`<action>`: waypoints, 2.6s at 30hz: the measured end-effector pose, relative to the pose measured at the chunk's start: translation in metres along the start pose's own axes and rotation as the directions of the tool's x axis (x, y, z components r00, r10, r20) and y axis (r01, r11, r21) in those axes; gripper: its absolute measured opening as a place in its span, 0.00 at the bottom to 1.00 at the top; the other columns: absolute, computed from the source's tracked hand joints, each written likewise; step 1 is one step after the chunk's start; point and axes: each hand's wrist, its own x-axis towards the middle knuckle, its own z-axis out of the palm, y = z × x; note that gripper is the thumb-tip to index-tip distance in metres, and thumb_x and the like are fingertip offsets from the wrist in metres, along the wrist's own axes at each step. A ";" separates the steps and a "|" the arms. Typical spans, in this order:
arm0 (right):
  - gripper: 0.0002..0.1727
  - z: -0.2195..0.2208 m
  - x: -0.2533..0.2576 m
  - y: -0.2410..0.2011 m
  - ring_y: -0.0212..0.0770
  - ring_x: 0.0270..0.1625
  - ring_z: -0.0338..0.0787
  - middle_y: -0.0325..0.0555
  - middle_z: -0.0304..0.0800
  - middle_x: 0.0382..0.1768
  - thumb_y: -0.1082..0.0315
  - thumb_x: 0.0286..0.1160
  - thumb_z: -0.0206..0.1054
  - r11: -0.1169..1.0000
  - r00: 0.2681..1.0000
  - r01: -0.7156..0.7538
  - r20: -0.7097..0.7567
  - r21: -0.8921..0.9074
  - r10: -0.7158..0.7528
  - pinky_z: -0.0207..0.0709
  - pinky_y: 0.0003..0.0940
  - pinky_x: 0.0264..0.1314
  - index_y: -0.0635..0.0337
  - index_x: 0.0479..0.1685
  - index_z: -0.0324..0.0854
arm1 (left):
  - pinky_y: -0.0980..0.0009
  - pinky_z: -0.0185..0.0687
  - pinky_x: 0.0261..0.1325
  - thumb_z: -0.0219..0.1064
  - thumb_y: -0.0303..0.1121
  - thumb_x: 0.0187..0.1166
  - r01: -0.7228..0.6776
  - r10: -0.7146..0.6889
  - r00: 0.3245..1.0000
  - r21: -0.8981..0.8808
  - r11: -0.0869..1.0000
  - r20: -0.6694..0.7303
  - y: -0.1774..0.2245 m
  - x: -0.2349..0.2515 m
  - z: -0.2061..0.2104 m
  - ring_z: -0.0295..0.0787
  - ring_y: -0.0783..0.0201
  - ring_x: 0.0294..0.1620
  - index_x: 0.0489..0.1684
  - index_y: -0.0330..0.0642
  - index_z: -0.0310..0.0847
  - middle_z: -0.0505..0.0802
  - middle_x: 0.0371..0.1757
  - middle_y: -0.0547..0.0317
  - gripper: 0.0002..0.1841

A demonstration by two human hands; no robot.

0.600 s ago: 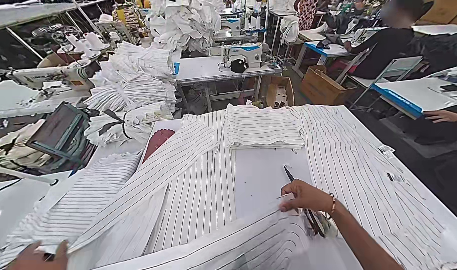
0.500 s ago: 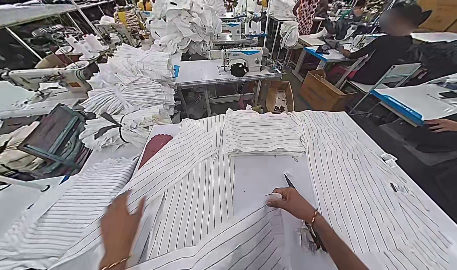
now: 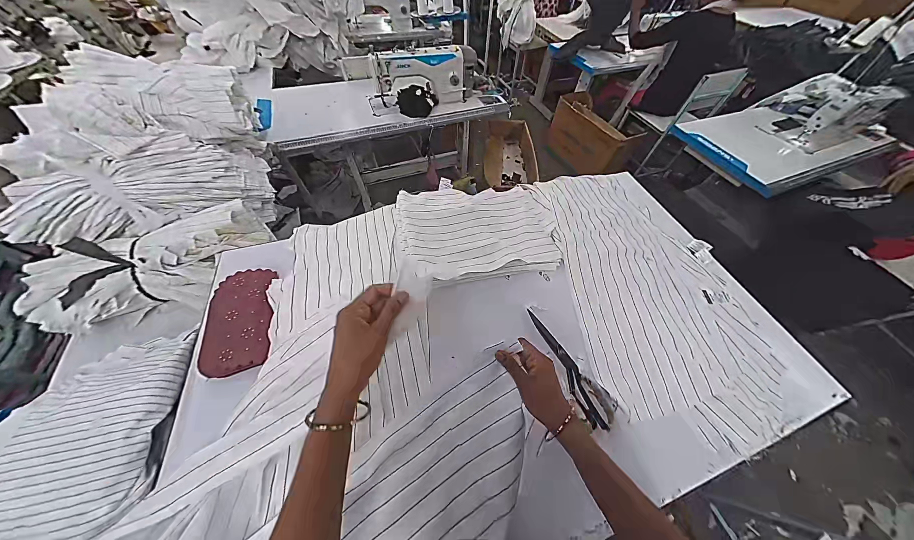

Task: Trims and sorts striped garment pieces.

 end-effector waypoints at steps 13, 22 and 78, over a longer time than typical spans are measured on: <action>0.06 -0.021 -0.105 -0.115 0.09 0.39 0.85 0.22 0.90 0.33 0.66 0.78 0.71 0.903 0.843 0.349 0.336 0.252 -0.420 0.79 0.10 0.45 0.59 0.38 0.84 | 0.90 0.84 0.40 0.70 0.28 0.75 -0.195 0.240 0.949 -0.217 0.956 0.204 0.046 -0.198 0.004 0.89 0.88 0.34 0.42 0.40 0.94 0.97 0.37 0.74 0.07; 0.08 -0.030 -0.142 -0.121 0.10 0.34 0.84 0.18 0.88 0.28 0.66 0.75 0.74 0.913 0.825 0.274 0.414 0.302 -0.385 0.77 0.10 0.39 0.52 0.36 0.78 | 0.87 0.86 0.52 0.68 0.28 0.78 -0.347 0.381 0.913 -0.219 0.912 0.143 0.042 -0.250 0.003 0.92 0.85 0.45 0.50 0.41 0.95 0.98 0.43 0.70 0.10; 0.15 -0.152 -0.154 0.034 0.33 0.40 0.88 0.48 0.90 0.42 0.71 0.86 0.55 0.818 0.818 -0.438 0.212 -0.373 0.535 0.83 0.33 0.50 0.74 0.60 0.78 | 0.51 0.86 0.58 0.69 0.31 0.76 -0.621 0.526 0.772 0.250 0.743 0.356 -0.155 -0.242 0.156 0.96 0.48 0.49 0.35 0.39 0.94 0.97 0.42 0.49 0.08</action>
